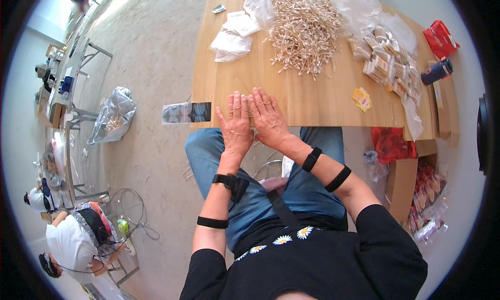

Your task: The recorder is sorting cotton swabs (Q-tips) on a table and placing them into small paper or plastic packaging.

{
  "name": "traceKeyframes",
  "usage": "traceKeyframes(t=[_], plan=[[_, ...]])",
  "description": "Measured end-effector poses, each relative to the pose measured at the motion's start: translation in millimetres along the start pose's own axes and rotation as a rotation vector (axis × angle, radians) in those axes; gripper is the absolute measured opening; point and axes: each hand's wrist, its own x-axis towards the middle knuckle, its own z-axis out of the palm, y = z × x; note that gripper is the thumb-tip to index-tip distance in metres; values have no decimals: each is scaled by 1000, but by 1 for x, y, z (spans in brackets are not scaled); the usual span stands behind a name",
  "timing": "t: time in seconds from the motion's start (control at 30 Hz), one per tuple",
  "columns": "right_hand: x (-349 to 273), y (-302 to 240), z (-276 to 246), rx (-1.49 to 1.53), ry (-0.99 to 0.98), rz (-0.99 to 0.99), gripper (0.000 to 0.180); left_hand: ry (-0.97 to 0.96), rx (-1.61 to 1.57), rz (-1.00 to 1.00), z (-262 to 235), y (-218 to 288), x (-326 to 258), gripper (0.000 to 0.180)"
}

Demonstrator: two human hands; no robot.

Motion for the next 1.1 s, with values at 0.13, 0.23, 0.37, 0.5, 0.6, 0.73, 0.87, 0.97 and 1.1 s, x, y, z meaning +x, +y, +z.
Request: traceKeyframes(t=[0.13, 0.23, 0.37, 0.5, 0.6, 0.73, 0.87, 0.97, 1.1], plan=[[-2, 3, 5, 8, 23, 17, 119, -96, -126, -27, -11, -7, -2, 107], [-1, 0, -2, -1, -9, 42, 115, -137, -146, -81, -20, -13, -3, 107], [4, -8, -4, 27, -12, 47, 114, -140, -96, -138, -17, -12, -5, 110], [13, -17, 7, -9, 50, 23, 100, -96, -86, -130, -9, -11, -6, 110], [12, -14, 17, 37, 153, 20, 89, -115, -99, -125, -9, -10, -5, 110], [10, -13, 19, -17, 138, 0, 80, -154, -71, -132, -11, -11, -2, 112], [13, -11, 26, -40, 171, 20, 81, -127, -72, -140, -8, -5, 6, 104], [16, -11, 29, -26, 261, -18, 66, -25, 62, -105, 6, -4, 2, 88], [1, -4, 30, -13, 221, 51, 67, -47, -4, -49, 8, 5, -3, 85]])
